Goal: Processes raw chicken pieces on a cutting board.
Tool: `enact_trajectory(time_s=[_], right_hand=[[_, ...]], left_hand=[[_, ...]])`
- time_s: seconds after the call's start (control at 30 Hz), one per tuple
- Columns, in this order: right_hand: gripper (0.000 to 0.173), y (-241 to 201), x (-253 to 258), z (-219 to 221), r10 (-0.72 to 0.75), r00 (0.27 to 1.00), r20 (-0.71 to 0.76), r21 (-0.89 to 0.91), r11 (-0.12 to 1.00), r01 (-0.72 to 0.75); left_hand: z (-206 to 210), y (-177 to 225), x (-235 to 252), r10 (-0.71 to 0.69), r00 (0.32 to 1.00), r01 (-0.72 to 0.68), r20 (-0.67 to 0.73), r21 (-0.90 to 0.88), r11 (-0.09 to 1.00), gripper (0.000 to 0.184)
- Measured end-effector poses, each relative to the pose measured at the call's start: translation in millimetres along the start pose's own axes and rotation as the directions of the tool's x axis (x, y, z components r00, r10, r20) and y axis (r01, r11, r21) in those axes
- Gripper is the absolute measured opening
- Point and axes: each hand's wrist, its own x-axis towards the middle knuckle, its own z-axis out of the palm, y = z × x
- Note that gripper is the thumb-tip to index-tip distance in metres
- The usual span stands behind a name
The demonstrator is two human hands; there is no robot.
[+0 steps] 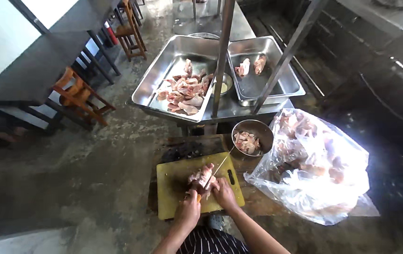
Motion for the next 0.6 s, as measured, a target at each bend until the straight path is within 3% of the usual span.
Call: enact_trajectory(time_s=[0.17,0.37,0.47,0.6], right_hand=[[0.038,-2.8,-1.3,-1.8,0.002,1.000,0.013,0.018,1.000,-0.002],[0.039,6.2,-14.0,-4.4,0.052,0.998,0.025,-0.036,0.998,-0.051],[0.039,15.0,-24.2,-4.9,0.035,0.999,0.035,-0.028,0.999,-0.034],[0.036,14.9,-23.6,-0.9,0.023,1.000,-0.012,-0.058,0.998,-0.023]], left_hand=[[-5.9,-8.5,1.9,-0.117,0.993,0.120,0.030,-0.263,0.957,0.044],[27.4,-30.0,8.6,-0.193,0.920,0.338,0.341,-0.441,0.831,0.054],[23.7,-31.3,-2.1,-0.158,0.870,0.390,0.467,-0.457,0.799,0.060],[11.6,-39.1,-16.5,-0.145,0.854,0.367,0.500,-0.382,0.848,0.060]])
